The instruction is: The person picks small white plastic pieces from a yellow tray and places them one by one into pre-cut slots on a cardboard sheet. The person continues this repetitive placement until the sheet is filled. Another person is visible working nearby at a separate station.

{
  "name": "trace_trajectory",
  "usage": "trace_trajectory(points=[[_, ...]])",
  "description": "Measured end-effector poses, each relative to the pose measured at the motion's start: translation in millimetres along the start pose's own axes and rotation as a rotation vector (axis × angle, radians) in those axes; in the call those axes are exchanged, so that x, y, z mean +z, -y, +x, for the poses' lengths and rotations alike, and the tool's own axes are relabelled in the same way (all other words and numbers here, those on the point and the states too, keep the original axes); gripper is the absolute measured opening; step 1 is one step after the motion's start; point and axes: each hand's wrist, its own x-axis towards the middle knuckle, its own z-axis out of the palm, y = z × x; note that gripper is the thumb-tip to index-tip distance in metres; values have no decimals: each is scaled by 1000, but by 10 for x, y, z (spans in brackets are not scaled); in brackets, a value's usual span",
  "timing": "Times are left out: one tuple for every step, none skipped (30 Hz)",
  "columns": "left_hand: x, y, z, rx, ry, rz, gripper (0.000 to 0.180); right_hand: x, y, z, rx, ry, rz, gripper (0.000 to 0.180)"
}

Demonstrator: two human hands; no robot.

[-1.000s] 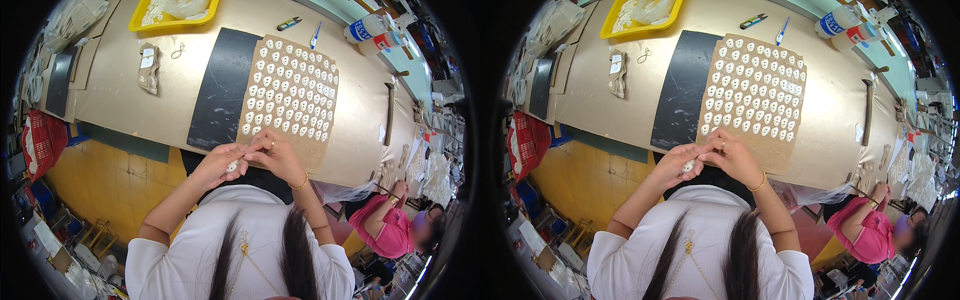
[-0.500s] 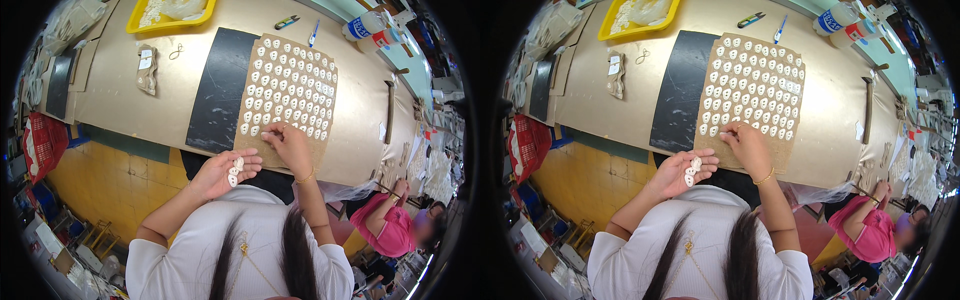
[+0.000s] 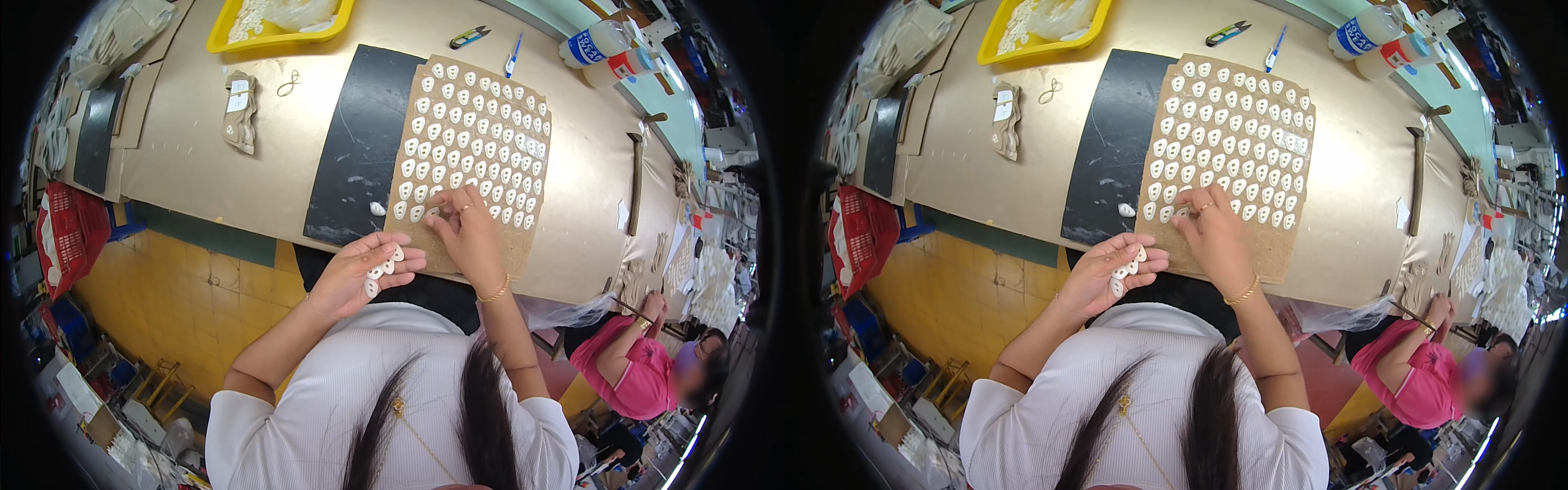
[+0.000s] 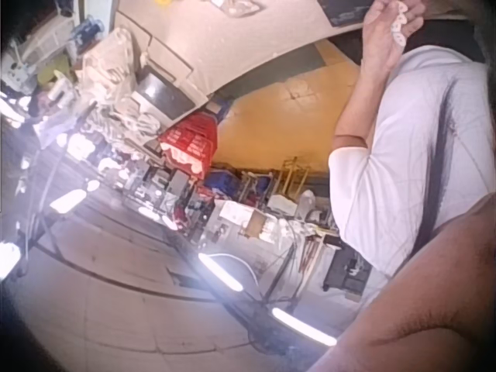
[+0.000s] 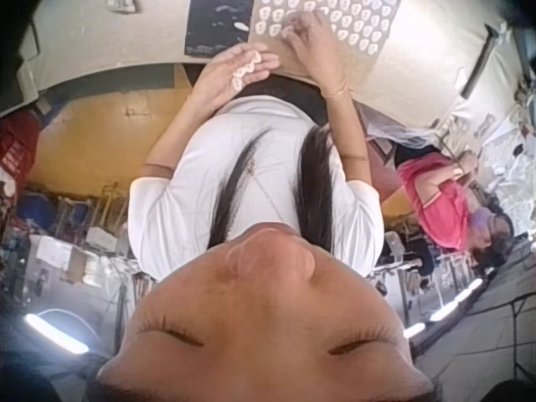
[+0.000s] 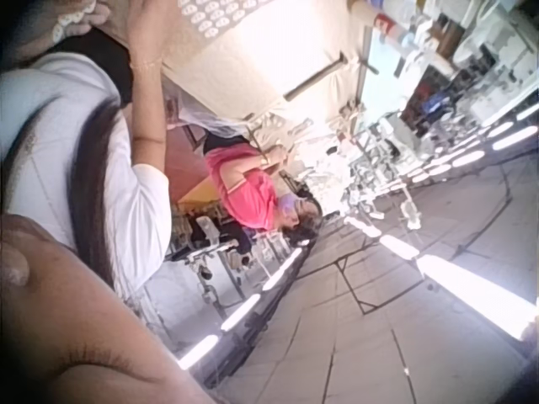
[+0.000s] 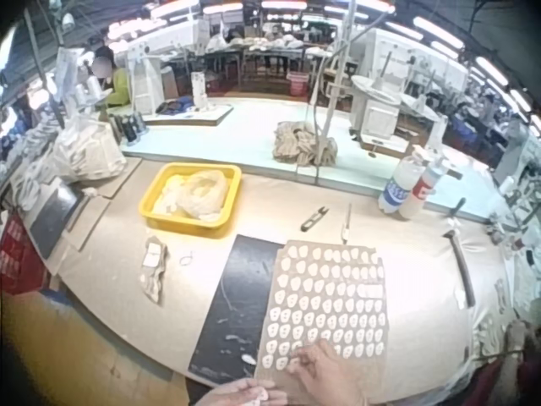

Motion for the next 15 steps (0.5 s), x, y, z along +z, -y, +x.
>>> trace_trajectory(points=[[-29, 0, 17, 8, -1, 51, 29, -37, 28, -14, -31, 37, 78, 23], [-61, 12, 34, 29, 0, 78, 28, -67, 50, -36, -64, 77, 159, 23], [-94, 24, 56, 50, 1, 104, 27, -71, 60, -48, -97, 119, 241, 24], [-117, 36, 55, 72, 1, 129, 26, -34, 41, -45, -129, 91, 219, 24], [-110, 27, 51, 53, 2, 133, 26, 1, 7, -26, -156, 51, 194, 23], [-103, 21, 40, 36, 2, 136, 26, 35, -19, 0, -184, 14, 168, 23], [-99, 15, 29, 20, 1, 138, 27, 73, -20, 41, -203, -3, 140, 22], [-121, 10, 27, 27, -1, 136, 27, 128, -15, 96, -222, -21, 114, 21], [-165, 5, 25, 34, -4, 133, 27, 184, -1, 160, -241, -38, 88, 20], [-190, -1, 21, 42, -7, 129, 27, 242, 15, 235, -294, -69, 17, 21], [-189, -16, 19, 64, -27, 128, 27, 306, 27, 322, -344, -102, -53, 22], [-184, -35, 7, 89, -47, 126, 27, 363, 59, 406, -397, -134, -124, 24], [-181, -52, -5, 115, -66, 125, 27, 406, 118, 480, -377, -153, -135, 25], [-190, -63, -22, 114, -61, 115, 27, 442, 192, 553, -360, -170, -146, 26], [-203, -79, -40, 113, -55, 106, 26, 470, 239, 618, -342, -187, -157, 27]])
